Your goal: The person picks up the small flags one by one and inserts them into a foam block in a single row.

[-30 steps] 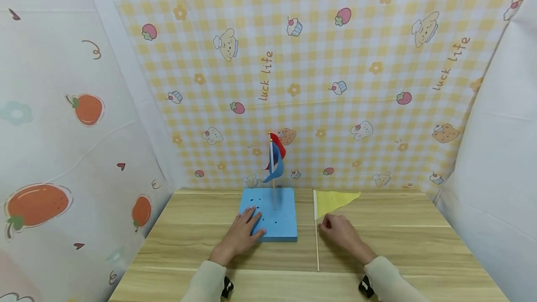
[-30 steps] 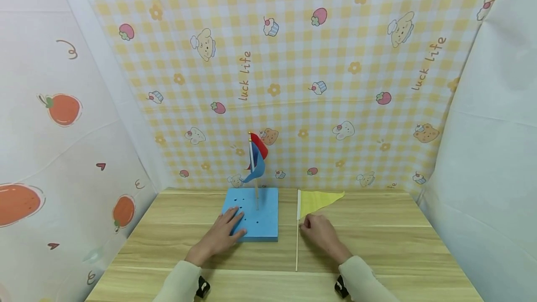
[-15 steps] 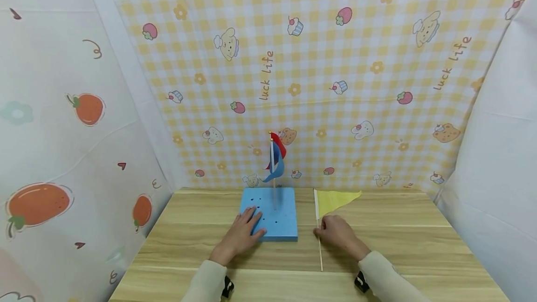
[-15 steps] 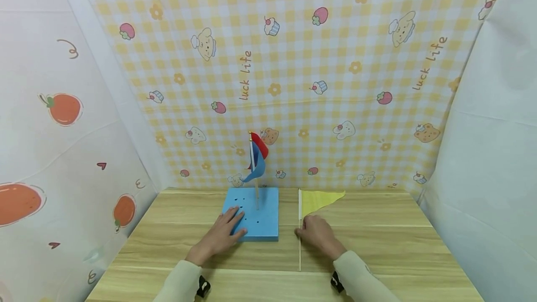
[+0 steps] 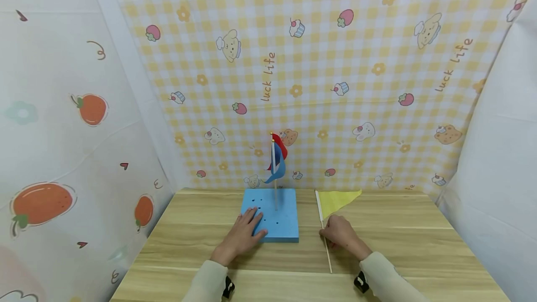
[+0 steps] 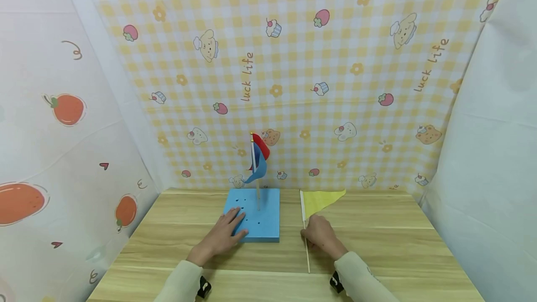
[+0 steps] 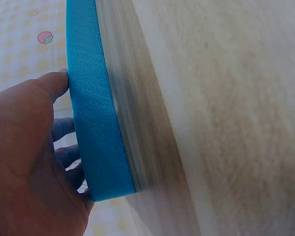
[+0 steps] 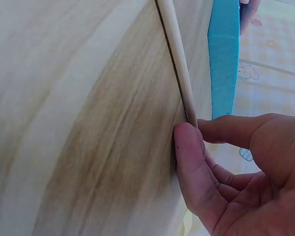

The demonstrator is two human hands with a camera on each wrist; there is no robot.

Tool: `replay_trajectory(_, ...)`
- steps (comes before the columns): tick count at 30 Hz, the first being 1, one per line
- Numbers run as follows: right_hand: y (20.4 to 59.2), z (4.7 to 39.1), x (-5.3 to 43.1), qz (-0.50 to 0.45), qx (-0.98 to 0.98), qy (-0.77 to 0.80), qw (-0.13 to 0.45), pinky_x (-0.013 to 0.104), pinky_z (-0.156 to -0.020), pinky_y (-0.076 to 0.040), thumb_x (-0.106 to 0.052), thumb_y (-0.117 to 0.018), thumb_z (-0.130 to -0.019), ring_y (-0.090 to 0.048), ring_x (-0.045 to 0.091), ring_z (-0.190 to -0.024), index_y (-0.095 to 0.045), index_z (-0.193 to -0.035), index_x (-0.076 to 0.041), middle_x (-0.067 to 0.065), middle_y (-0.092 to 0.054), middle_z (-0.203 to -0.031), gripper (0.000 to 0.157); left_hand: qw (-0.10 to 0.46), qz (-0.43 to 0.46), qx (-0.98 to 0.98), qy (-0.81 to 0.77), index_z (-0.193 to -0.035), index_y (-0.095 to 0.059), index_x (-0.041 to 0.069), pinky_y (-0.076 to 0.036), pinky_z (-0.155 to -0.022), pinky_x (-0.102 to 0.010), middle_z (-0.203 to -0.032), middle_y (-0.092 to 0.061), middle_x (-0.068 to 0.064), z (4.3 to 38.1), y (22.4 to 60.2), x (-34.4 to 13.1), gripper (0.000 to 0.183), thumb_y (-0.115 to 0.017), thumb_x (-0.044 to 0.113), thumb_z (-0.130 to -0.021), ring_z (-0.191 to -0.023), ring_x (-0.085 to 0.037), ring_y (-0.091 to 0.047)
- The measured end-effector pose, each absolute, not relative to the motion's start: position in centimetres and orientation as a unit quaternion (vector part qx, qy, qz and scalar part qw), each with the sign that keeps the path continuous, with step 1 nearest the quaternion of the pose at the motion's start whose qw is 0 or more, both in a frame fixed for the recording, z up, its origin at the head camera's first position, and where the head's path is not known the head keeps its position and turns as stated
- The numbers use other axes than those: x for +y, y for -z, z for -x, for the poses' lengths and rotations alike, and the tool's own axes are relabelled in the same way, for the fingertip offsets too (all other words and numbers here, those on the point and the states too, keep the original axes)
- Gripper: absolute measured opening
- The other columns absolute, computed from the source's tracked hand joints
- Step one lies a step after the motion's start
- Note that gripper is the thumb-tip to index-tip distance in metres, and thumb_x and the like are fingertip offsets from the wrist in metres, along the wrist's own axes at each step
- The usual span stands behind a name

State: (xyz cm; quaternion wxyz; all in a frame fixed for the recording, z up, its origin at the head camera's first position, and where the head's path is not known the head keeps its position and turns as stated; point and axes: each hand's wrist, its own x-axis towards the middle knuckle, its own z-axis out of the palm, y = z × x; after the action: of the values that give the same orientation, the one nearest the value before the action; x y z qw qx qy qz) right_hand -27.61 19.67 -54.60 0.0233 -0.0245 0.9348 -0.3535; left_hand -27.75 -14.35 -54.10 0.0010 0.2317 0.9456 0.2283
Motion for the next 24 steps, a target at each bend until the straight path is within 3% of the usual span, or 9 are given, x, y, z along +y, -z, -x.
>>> replay_trajectory(11,53.9,27.7,19.8,0.000,0.920,0.389,0.046,0.028,-0.041,-0.057,0.003,-0.071,-0.083,-0.062,0.013,-0.036,-0.060,-0.053,-0.003,0.006,-0.063,-0.048,0.033,0.002,-0.230,0.945,-0.231,-0.160,-0.047,0.002,-0.021,-0.130,-0.067,-0.171,-0.034,-0.024,27.7,54.2,-14.4,0.065,-0.059,0.041,-0.109,-0.162,-0.045,-0.027)
replay_trajectory(24,53.3,27.5,20.1,-0.016,0.895,0.440,0.069,0.029,-0.049,-0.061,0.005,-0.068,-0.089,-0.066,0.015,-0.047,-0.060,-0.064,-0.003,0.011,-0.067,-0.059,0.027,-0.002,-0.229,0.944,-0.237,-0.159,-0.048,0.002,-0.022,-0.130,-0.067,-0.171,-0.035,-0.024,27.7,54.3,-14.4,0.064,-0.060,0.041,-0.109,-0.161,-0.046,-0.027)
